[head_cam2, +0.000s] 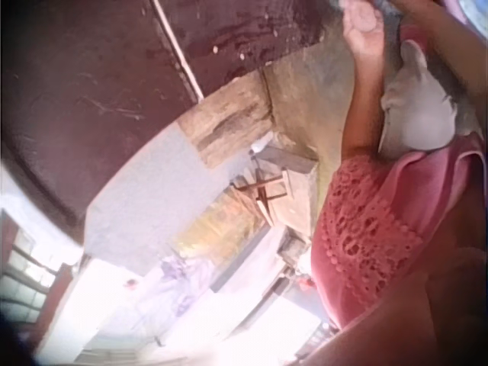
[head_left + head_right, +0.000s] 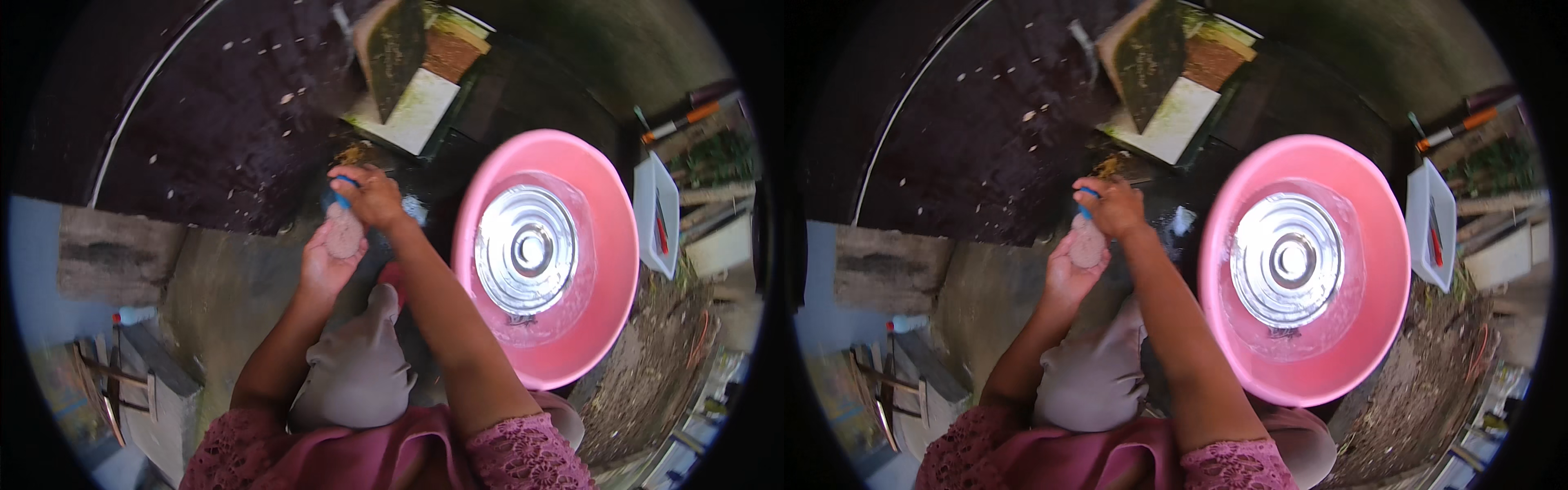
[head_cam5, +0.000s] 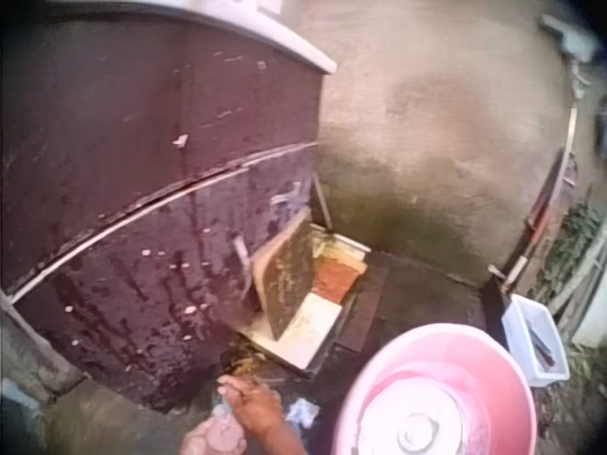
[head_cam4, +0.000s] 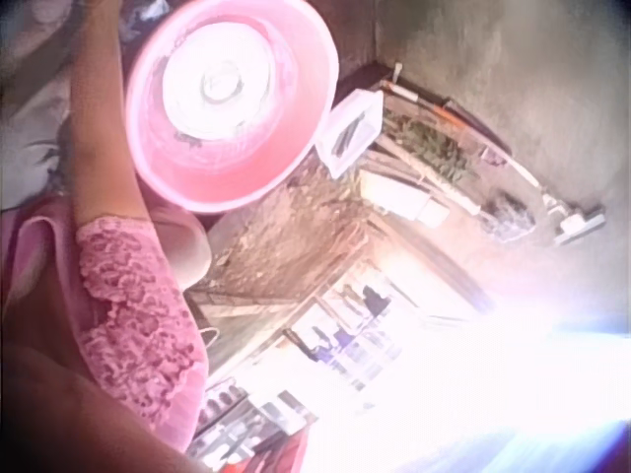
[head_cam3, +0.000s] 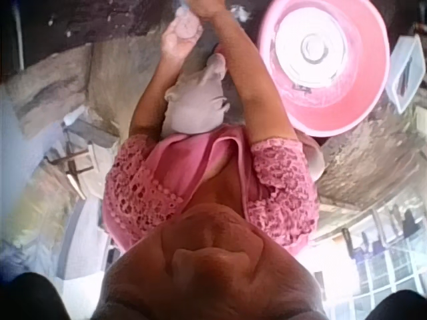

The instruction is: The person washes metal kitchenware in a basin of soapy water. They scrub two pairs of metal tongs, a large metal lid, and a large metal pot using a scouring pad before placing them into a separate white plastic container.

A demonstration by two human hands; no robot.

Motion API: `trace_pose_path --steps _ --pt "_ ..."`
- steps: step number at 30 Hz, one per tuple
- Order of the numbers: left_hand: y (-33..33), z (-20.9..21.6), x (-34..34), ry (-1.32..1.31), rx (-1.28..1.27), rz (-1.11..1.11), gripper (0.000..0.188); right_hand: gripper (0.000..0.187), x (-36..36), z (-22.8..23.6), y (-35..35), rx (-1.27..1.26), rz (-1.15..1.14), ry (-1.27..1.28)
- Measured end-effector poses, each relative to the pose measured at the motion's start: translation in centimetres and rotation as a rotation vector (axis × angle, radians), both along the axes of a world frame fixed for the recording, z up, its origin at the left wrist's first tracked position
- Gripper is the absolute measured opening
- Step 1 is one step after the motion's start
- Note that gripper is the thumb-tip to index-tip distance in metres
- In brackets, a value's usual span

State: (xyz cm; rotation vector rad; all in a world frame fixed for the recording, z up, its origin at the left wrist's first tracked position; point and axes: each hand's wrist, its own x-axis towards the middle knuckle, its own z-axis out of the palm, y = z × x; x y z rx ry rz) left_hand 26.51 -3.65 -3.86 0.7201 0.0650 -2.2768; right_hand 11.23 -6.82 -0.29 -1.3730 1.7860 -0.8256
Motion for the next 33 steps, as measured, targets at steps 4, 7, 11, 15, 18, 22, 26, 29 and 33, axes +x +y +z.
trace_pose_path --steps 4,7,11,15,18,22,26,29,33 --pt "0.9 0.0 1.2 0.023 -0.034 -0.043 0.038 0.043 0.2 0.8 0.2 0.094 0.063 0.270" --pt "1.7 -0.1 2.2 -0.056 -0.011 -0.087 0.040 0.050 -1.5 1.9 2.5 -0.072 -0.029 0.121" --pt "3.2 1.6 2.2 -0.204 0.002 -0.200 0.039 0.039 -7.8 3.5 7.2 -0.288 -0.179 -0.157" --pt "3.3 6.6 -1.8 -0.259 -0.229 -0.385 0.040 0.026 -19.1 1.8 16.2 -0.216 -0.426 0.022" --pt "2.6 10.5 -9.3 -0.284 -0.455 -0.594 0.041 0.049 -29.7 -3.2 30.1 0.116 -0.668 0.206" --pt "3.4 12.1 -18.7 -0.329 -0.742 -0.809 0.041 0.064 -32.3 -5.2 41.2 0.568 -0.955 0.242" --pt "6.9 9.6 -27.6 -0.536 -0.903 -1.019 0.042 0.069 -29.4 -11.6 43.4 0.508 -0.993 -0.089" --pt "9.5 6.6 -31.9 -0.561 -0.964 -1.189 0.045 0.061 -27.0 -12.9 40.8 0.305 -1.130 -0.450" --pt "12.5 3.0 -34.3 -0.556 -0.997 -1.200 0.048 0.042 -28.1 -11.0 39.2 0.259 -1.185 -0.867"
